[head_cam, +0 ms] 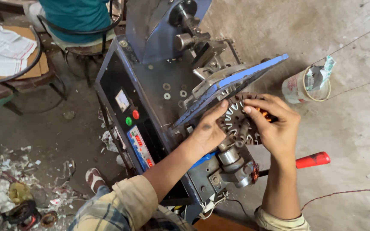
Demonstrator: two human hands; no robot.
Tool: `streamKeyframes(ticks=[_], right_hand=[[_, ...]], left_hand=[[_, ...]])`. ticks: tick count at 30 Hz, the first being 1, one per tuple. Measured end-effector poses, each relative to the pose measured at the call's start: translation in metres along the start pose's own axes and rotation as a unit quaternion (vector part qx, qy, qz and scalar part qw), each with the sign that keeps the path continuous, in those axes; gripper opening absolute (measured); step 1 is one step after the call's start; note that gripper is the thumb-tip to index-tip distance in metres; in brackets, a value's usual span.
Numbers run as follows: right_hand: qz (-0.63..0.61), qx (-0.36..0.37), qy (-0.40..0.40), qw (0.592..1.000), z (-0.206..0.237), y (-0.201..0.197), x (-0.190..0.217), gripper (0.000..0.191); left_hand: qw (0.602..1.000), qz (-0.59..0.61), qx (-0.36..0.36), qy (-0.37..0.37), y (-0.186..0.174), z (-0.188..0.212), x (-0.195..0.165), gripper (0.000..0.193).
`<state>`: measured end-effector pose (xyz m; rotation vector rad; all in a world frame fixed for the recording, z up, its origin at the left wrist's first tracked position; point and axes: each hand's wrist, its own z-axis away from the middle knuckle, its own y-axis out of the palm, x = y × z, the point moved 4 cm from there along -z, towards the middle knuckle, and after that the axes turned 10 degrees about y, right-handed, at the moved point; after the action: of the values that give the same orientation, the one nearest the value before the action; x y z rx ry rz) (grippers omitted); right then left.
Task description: The person operates a motor winding machine, placing a stator core into the fixture and winding copper wire around it. They repeatedly adjust the wire and press the machine's control buttons to advance the winding process.
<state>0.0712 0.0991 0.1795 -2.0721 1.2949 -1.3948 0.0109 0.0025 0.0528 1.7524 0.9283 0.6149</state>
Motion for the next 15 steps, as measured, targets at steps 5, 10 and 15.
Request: streamKeyframes(ticks=[5, 10, 15], right_hand=[[0.001, 0.019, 0.006, 1.000, -0.006, 0.006, 0.017, 0.020], [0.052, 0.017, -0.019, 0.998, -0.010, 0.013, 0.034, 0.020], [0.064, 0.030, -0.038, 0.997, -0.016, 0.019, 0.045, 0.018]], left_hand=[[0.999, -0.007, -0.030, 0.045, -0.006, -0.002, 0.000, 0.035], [0.994, 0.015, -0.077, 0.069, -0.020, -0.004, 0.002, 0.030], [0.993, 0.084, -0.012, 0.079, -0.034, -0.013, 0.008, 0.038]])
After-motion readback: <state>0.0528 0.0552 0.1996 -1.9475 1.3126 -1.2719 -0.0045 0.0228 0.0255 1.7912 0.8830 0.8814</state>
